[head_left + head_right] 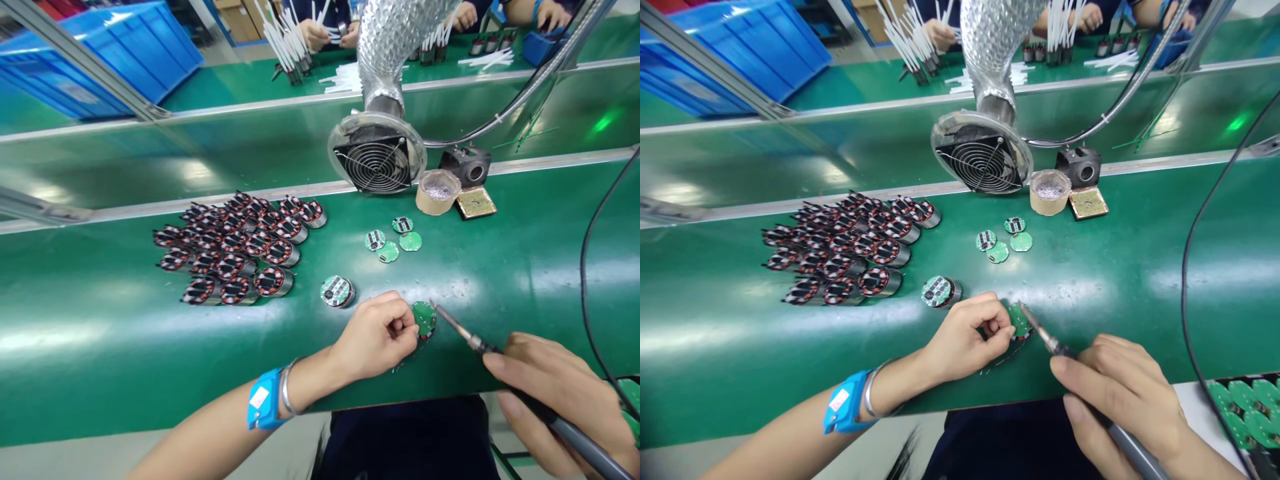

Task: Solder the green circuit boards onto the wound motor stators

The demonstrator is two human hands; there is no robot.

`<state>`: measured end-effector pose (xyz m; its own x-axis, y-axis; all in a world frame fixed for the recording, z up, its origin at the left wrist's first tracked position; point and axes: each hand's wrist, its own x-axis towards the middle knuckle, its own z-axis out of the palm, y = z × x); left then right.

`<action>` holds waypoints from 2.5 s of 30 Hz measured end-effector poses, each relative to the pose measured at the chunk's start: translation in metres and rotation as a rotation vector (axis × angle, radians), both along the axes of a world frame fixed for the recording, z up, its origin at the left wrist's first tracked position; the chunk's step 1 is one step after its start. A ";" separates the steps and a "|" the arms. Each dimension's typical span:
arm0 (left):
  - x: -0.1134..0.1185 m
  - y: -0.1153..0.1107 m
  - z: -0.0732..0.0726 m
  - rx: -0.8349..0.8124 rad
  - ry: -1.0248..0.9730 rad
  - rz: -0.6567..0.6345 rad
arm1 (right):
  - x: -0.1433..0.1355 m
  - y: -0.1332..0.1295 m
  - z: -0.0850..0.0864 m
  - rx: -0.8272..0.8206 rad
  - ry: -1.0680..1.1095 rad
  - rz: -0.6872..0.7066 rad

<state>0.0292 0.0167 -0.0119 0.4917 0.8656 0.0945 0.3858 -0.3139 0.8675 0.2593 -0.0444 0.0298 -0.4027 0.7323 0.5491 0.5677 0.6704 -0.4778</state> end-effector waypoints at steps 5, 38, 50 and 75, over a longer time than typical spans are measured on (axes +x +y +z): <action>-0.005 0.000 0.004 -0.031 0.015 -0.032 | -0.019 0.024 -0.026 0.037 0.104 -0.004; 0.003 -0.017 0.000 0.132 0.024 0.082 | -0.019 0.033 -0.037 0.004 0.111 0.123; 0.011 -0.014 0.007 0.127 0.116 0.103 | 0.009 -0.008 -0.002 -0.153 0.013 0.057; 0.011 -0.015 0.007 0.158 0.221 0.078 | 0.010 -0.004 0.002 -0.131 0.002 0.083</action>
<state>0.0400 0.0018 -0.0045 0.4479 0.8847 0.1294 0.5887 -0.4007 0.7020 0.2698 -0.0484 0.0320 -0.4637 0.7619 0.4522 0.5118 0.6470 -0.5652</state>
